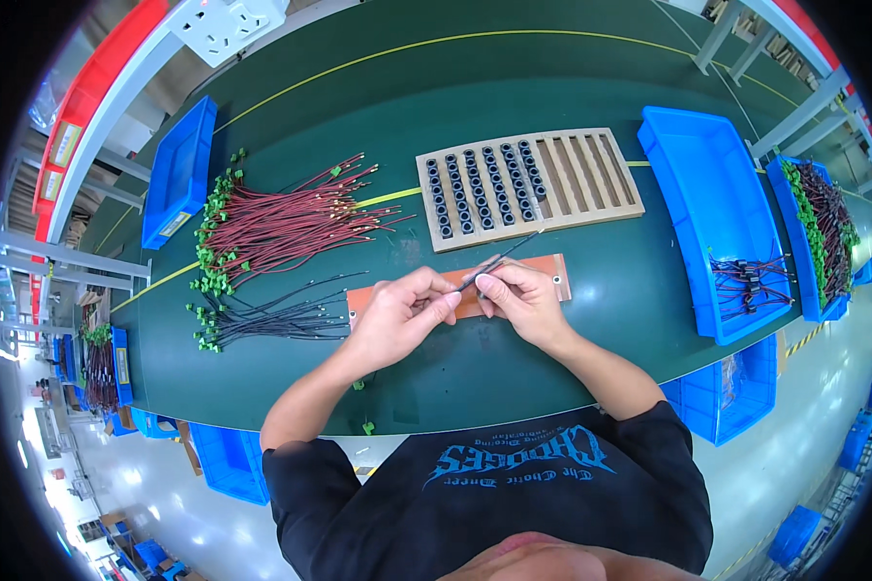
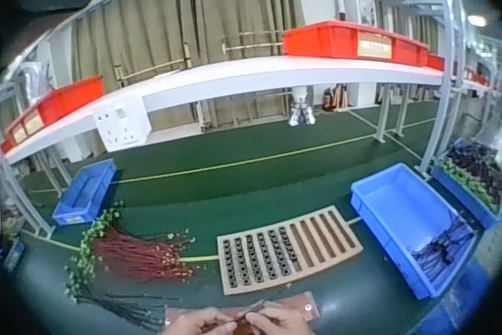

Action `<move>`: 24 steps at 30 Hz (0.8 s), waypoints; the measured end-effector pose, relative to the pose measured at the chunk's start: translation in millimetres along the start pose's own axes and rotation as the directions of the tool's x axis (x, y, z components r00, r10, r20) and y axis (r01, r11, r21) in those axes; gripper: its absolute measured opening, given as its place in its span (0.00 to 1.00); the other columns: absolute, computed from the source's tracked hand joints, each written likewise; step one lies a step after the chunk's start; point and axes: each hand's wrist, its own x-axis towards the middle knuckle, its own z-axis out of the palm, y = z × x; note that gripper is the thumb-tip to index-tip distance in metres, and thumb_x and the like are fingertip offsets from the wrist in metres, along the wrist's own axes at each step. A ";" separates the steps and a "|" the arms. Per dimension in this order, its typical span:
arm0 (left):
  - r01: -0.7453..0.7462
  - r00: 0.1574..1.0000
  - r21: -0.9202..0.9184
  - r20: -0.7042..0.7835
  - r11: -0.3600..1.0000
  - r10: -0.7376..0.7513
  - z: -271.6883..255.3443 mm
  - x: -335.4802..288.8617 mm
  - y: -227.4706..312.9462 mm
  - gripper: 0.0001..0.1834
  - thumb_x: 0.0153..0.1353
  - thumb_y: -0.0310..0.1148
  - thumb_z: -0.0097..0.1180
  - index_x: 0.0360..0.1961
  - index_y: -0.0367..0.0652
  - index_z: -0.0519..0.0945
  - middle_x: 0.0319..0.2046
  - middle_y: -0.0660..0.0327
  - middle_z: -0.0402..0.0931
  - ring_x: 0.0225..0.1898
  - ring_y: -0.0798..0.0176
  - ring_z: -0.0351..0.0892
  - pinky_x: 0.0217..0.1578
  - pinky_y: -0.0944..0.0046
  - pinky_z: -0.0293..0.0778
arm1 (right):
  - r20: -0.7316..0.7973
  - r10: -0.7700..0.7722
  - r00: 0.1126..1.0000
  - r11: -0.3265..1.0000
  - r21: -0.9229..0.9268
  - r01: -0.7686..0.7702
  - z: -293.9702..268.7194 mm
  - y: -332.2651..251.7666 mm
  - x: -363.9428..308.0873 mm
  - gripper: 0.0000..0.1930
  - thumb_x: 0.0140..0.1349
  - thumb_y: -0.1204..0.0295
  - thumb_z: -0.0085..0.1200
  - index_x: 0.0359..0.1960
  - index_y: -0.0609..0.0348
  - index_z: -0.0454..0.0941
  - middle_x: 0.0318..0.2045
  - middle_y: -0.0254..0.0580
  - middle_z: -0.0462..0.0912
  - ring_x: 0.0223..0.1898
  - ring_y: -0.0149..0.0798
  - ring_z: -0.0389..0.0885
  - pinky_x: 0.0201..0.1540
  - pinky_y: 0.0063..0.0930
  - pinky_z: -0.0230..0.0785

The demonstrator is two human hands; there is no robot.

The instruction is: The person assembles electrical wires by inserting green connectors into the ends of red and black wires. They use a handheld crimping tool to secure the connectors and place the finished wires into a blue bin. The process is repeated for multiple wires throughout the clip.

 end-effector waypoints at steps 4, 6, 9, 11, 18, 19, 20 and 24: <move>0.074 0.997 -0.056 0.009 0.996 -0.074 -1.7 -2.8 -1.8 0.07 0.73 0.28 0.58 0.44 0.32 0.79 0.30 0.59 0.84 0.24 0.78 0.75 0.24 0.73 0.71 | -0.059 0.027 0.998 0.998 0.064 -0.023 -6.1 -3.8 -1.0 0.13 0.77 0.68 0.53 0.47 0.67 0.85 0.33 0.33 0.79 0.27 0.22 0.75 0.28 0.18 0.69; 0.089 0.996 -0.092 -0.001 0.992 -0.090 -1.2 -5.4 -7.2 0.07 0.73 0.27 0.58 0.44 0.32 0.79 0.30 0.59 0.84 0.22 0.79 0.71 0.21 0.74 0.66 | -0.085 0.055 0.995 0.993 0.108 -0.045 -7.7 -8.6 0.5 0.14 0.77 0.67 0.53 0.47 0.67 0.85 0.33 0.33 0.79 0.27 0.21 0.74 0.27 0.17 0.68; 0.145 0.989 -0.095 0.023 0.985 -0.143 -5.7 -9.1 -9.0 0.08 0.73 0.29 0.59 0.44 0.33 0.79 0.31 0.61 0.83 0.30 0.76 0.78 0.30 0.72 0.72 | -0.092 0.087 0.992 0.990 0.115 -0.076 -12.0 -14.8 2.3 0.15 0.78 0.66 0.52 0.47 0.66 0.85 0.33 0.32 0.79 0.26 0.21 0.74 0.26 0.16 0.68; 0.164 0.986 -0.091 0.031 0.982 -0.162 -6.7 -10.8 -8.7 0.09 0.73 0.30 0.59 0.44 0.33 0.79 0.32 0.62 0.83 0.35 0.74 0.82 0.35 0.71 0.77 | -0.086 0.090 0.992 0.993 0.081 -0.083 -15.9 -16.3 2.4 0.15 0.77 0.65 0.52 0.48 0.66 0.84 0.33 0.32 0.79 0.26 0.20 0.73 0.25 0.15 0.69; 0.030 0.996 -0.055 -0.079 0.998 -0.034 -3.5 -12.5 -17.0 0.06 0.72 0.26 0.59 0.43 0.32 0.79 0.30 0.62 0.83 0.31 0.75 0.81 0.33 0.72 0.77 | -0.236 -0.071 0.969 0.958 0.255 0.133 -21.4 -6.2 12.3 0.16 0.77 0.70 0.50 0.60 0.65 0.76 0.48 0.47 0.83 0.43 0.36 0.84 0.44 0.28 0.78; -0.009 0.994 -0.048 -0.114 0.999 0.003 -2.7 -12.6 -20.7 0.06 0.71 0.26 0.60 0.42 0.32 0.79 0.28 0.62 0.83 0.29 0.75 0.80 0.31 0.72 0.77 | -0.270 -0.089 0.959 0.952 0.261 0.162 -26.4 -6.4 12.5 0.16 0.77 0.70 0.50 0.62 0.65 0.74 0.51 0.48 0.83 0.45 0.37 0.84 0.46 0.30 0.78; -0.010 0.993 -0.034 -0.118 0.999 0.006 -3.1 -13.4 -22.5 0.06 0.71 0.25 0.60 0.42 0.33 0.79 0.28 0.62 0.83 0.29 0.75 0.81 0.32 0.72 0.78 | -0.303 -0.105 0.947 0.945 0.266 0.190 -28.9 -7.1 13.6 0.17 0.77 0.71 0.50 0.63 0.64 0.73 0.53 0.49 0.82 0.48 0.39 0.84 0.48 0.31 0.78; -0.039 0.986 0.040 -0.159 0.998 0.045 -3.0 -14.7 -22.6 0.05 0.71 0.25 0.60 0.41 0.33 0.80 0.29 0.61 0.84 0.30 0.74 0.83 0.34 0.71 0.81 | -0.353 -0.139 0.925 0.951 0.214 0.224 -31.8 -9.6 15.4 0.14 0.77 0.70 0.52 0.58 0.63 0.75 0.51 0.48 0.84 0.49 0.40 0.84 0.47 0.31 0.78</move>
